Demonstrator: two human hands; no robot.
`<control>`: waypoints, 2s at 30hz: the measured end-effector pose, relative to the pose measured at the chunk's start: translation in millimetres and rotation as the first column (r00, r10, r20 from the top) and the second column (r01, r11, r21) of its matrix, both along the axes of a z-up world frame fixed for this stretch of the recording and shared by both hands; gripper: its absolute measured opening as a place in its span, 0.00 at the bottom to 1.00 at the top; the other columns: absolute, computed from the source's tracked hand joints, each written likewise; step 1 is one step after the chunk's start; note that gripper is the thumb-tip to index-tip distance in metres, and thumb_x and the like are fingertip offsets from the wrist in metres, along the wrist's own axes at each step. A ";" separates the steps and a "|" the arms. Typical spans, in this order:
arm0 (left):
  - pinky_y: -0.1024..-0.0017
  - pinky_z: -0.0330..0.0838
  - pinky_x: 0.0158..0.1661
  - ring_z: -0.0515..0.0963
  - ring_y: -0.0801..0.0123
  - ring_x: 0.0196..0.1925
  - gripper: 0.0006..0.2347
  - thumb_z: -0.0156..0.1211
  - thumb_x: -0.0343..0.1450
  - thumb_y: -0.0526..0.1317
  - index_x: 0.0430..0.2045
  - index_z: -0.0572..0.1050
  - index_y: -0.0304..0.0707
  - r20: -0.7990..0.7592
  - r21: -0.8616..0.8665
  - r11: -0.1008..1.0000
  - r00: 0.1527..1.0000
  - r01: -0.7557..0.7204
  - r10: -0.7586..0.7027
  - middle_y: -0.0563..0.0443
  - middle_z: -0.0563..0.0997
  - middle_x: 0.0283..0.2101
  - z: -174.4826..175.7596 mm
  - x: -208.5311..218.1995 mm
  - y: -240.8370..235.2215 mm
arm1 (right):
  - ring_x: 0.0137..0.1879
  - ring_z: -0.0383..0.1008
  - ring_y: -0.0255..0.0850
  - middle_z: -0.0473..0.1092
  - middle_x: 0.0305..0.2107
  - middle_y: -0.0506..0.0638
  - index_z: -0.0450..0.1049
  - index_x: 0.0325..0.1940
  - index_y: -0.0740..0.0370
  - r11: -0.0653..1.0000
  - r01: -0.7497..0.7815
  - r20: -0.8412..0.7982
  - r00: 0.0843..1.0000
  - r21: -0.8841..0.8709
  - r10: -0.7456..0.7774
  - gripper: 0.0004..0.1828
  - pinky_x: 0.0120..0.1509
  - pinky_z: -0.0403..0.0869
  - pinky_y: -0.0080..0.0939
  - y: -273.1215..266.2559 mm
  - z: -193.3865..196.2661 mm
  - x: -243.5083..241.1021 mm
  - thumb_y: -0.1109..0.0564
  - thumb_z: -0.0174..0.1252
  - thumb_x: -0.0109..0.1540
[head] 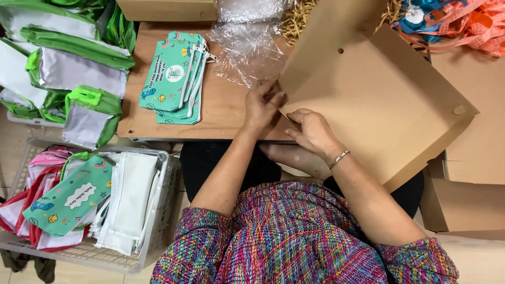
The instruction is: Assembling a cardboard gift box by folding and tucking flaps.
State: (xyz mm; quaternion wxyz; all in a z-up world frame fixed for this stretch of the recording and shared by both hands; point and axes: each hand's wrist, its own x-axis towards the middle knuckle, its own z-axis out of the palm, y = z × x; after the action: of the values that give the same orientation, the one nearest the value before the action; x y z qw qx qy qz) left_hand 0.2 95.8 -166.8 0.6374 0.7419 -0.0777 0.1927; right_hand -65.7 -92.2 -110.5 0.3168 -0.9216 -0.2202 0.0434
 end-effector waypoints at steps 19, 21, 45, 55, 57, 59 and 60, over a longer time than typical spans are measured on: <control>0.67 0.79 0.30 0.83 0.63 0.28 0.12 0.55 0.72 0.35 0.50 0.71 0.35 -0.318 -0.404 0.906 0.909 0.129 -0.271 0.43 0.80 0.29 31.2 -30.9 -7.7 | 0.68 0.69 0.58 0.69 0.62 0.64 0.71 0.67 0.68 0.937 0.175 -0.179 0.976 0.302 -0.125 0.38 0.72 0.71 0.57 -59.8 -20.6 -51.1 0.43 0.67 0.58; 0.64 0.80 0.25 0.85 0.60 0.23 0.11 0.57 0.75 0.44 0.45 0.74 0.37 -0.399 -0.407 0.911 0.886 0.060 -0.236 0.39 0.83 0.25 41.8 -28.9 -12.4 | 0.69 0.69 0.57 0.69 0.62 0.63 0.71 0.67 0.67 0.913 0.221 -0.160 0.971 0.342 -0.175 0.37 0.73 0.71 0.55 -91.8 -22.3 -57.8 0.42 0.65 0.59; 0.75 0.79 0.47 0.85 0.71 0.45 0.18 0.69 0.64 0.38 0.48 0.73 0.40 -0.448 -0.191 0.953 0.885 -0.234 0.127 0.50 0.83 0.50 46.2 -47.7 -52.5 | 0.74 0.73 0.42 0.71 0.63 0.48 0.70 0.70 0.56 0.454 0.421 -0.030 0.758 0.786 -0.652 0.37 0.81 0.77 0.41 -235.8 71.1 -115.5 0.32 0.31 0.71; 0.59 0.77 0.54 0.77 0.57 0.62 0.31 0.58 0.68 0.36 0.69 0.57 0.46 -0.619 -0.220 0.975 0.775 -0.018 -0.125 0.43 0.74 0.62 78.2 -62.6 -63.8 | 0.52 0.78 0.26 0.74 0.48 0.35 0.72 0.53 0.51 0.148 0.832 -0.498 0.453 0.535 -0.739 0.13 0.54 0.80 0.25 -241.3 33.1 -125.9 0.46 0.61 0.69; 0.55 0.83 0.47 0.74 0.53 0.65 0.37 0.62 0.66 0.39 0.73 0.52 0.49 -0.693 -0.275 0.960 0.702 -0.047 -0.164 0.41 0.69 0.67 87.2 -63.2 -66.8 | 0.53 0.80 0.29 0.76 0.53 0.39 0.73 0.61 0.54 0.198 0.837 -0.471 0.465 0.511 -0.750 0.22 0.55 0.81 0.27 -236.8 33.7 -127.6 0.44 0.63 0.67; 0.67 0.79 0.34 0.77 0.51 0.56 0.32 0.59 0.67 0.30 0.69 0.57 0.41 -0.601 -0.436 0.900 0.742 0.006 -0.296 0.36 0.62 0.72 85.6 -58.9 -69.9 | 0.60 0.79 0.29 0.77 0.56 0.36 0.75 0.59 0.45 0.129 0.775 -0.567 0.554 0.618 -0.610 0.17 0.64 0.81 0.31 -240.3 27.7 -126.1 0.53 0.61 0.65; 0.67 0.79 0.34 0.77 0.51 0.56 0.32 0.59 0.67 0.30 0.69 0.57 0.41 -0.598 -0.438 0.899 0.745 0.006 -0.296 0.36 0.62 0.72 77.3 -55.2 -77.2 | 0.60 0.79 0.29 0.77 0.56 0.36 0.75 0.59 0.45 0.131 0.773 -0.564 0.557 0.621 -0.610 0.17 0.64 0.81 0.31 -257.0 9.2 -124.9 0.53 0.61 0.65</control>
State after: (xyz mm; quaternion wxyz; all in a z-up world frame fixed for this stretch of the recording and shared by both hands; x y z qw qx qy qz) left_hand -55.0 18.6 -89.6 0.7782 0.6030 0.1294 -0.1188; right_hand -190.6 -349.2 -101.4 0.7084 -0.6378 0.2690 -0.1375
